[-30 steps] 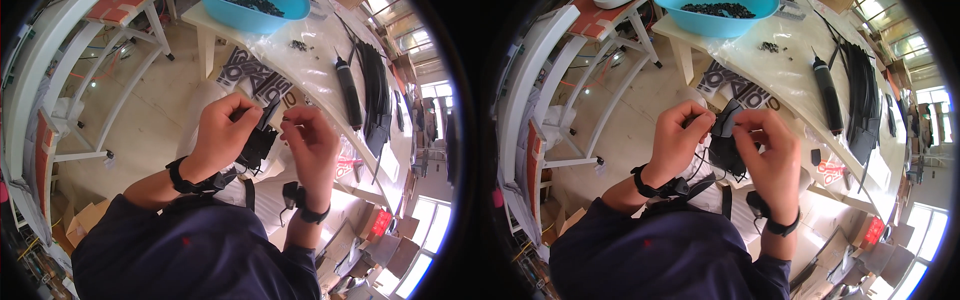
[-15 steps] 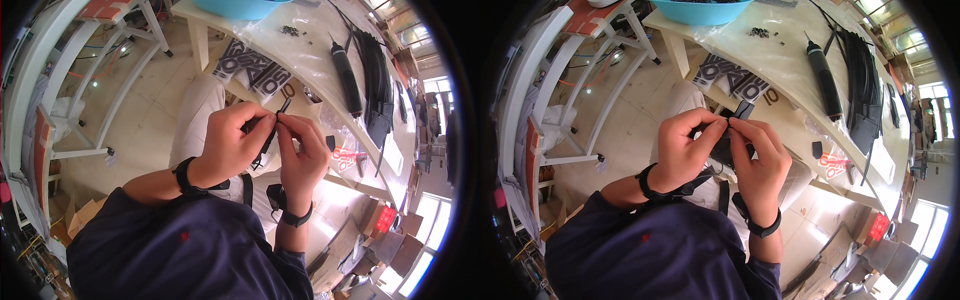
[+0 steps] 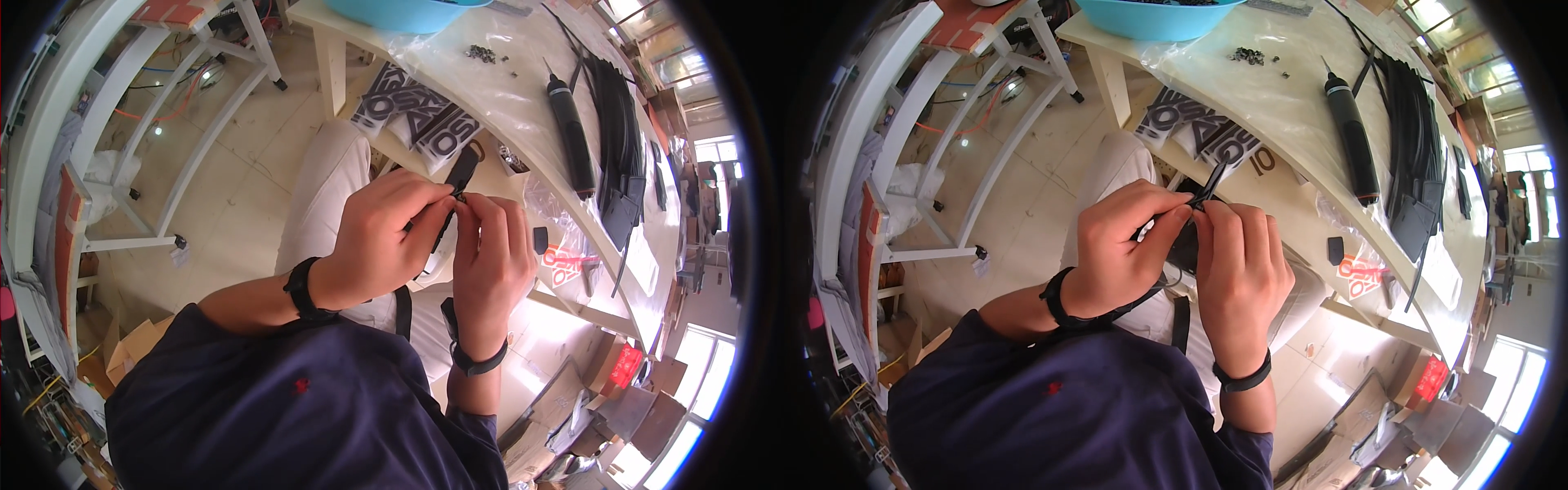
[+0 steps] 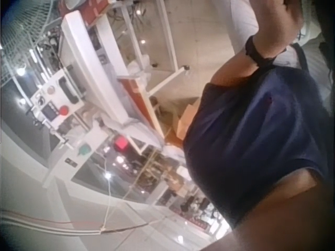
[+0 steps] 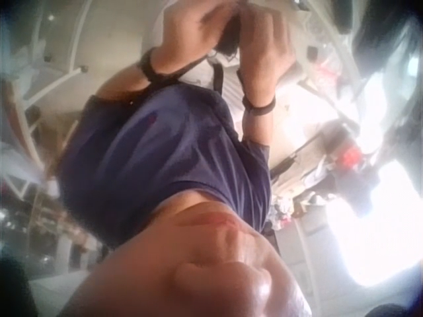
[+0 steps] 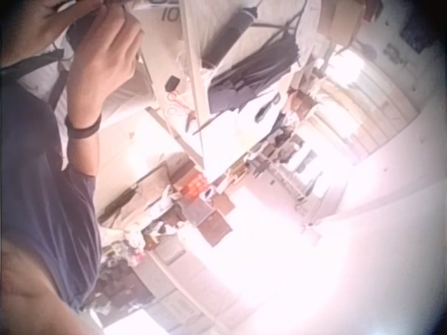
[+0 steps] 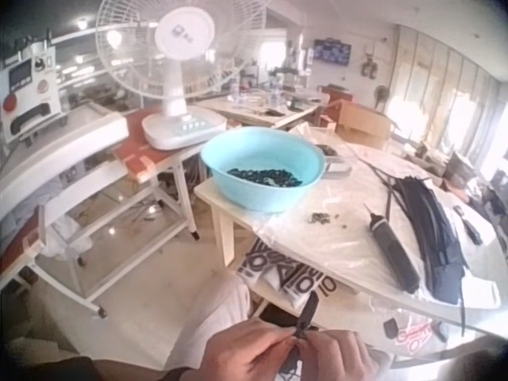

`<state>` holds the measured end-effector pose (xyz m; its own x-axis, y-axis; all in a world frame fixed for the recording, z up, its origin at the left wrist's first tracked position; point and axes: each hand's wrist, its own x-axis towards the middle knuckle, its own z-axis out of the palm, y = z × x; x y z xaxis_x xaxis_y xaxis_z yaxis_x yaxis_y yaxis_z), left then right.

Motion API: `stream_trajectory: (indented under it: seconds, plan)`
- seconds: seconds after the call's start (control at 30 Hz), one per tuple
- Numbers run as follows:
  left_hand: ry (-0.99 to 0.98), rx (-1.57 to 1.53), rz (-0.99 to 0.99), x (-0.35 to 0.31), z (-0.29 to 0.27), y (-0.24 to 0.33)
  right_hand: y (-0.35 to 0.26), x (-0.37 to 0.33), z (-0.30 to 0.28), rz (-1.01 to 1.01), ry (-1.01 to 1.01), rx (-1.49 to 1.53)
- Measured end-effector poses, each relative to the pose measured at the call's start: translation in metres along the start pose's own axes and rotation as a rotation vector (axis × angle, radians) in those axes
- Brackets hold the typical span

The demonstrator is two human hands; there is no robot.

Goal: Assembling small black plastic components and using an electric screwdriver.

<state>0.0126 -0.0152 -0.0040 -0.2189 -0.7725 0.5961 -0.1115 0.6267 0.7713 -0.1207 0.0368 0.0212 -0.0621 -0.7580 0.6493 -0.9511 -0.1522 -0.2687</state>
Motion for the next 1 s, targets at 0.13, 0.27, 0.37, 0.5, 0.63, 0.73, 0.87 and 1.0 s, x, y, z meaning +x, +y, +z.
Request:
stream_trajectory:
  seconds: [0.13, 0.27, 0.37, 0.5, 0.63, 0.73, 0.87, 1.0]
  plan:
    - [-0.038, -0.053, -0.128, 0.002, -0.004, 0.002, 0.004, 0.001, 0.002, -0.089, -0.018, -0.005]
    - [-0.051, -0.058, -0.166, 0.003, -0.004, -0.001, 0.010, 0.001, 0.002, -0.231, -0.049, -0.031]
    - [-0.053, -0.051, -0.125, 0.003, -0.005, -0.006, 0.013, 0.006, 0.000, -0.260, -0.099, -0.052]
    - [-0.048, -0.044, -0.111, 0.003, -0.004, -0.012, 0.007, 0.013, -0.004, -0.217, -0.188, -0.118]
    - [-0.059, -0.041, -0.068, 0.006, -0.005, -0.015, 0.016, 0.010, 0.002, -0.024, -0.322, 0.046]
    - [-0.050, -0.031, -0.110, 0.005, -0.005, -0.016, 0.017, 0.007, 0.005, 0.194, -0.347, 0.299]
    - [-0.083, -0.050, -0.253, 0.006, -0.007, -0.017, 0.014, 0.003, 0.012, 0.024, -0.122, 0.346]
    - [-0.083, -0.061, -0.257, 0.003, -0.009, -0.019, 0.016, 0.003, 0.014, -0.078, -0.177, 0.249]
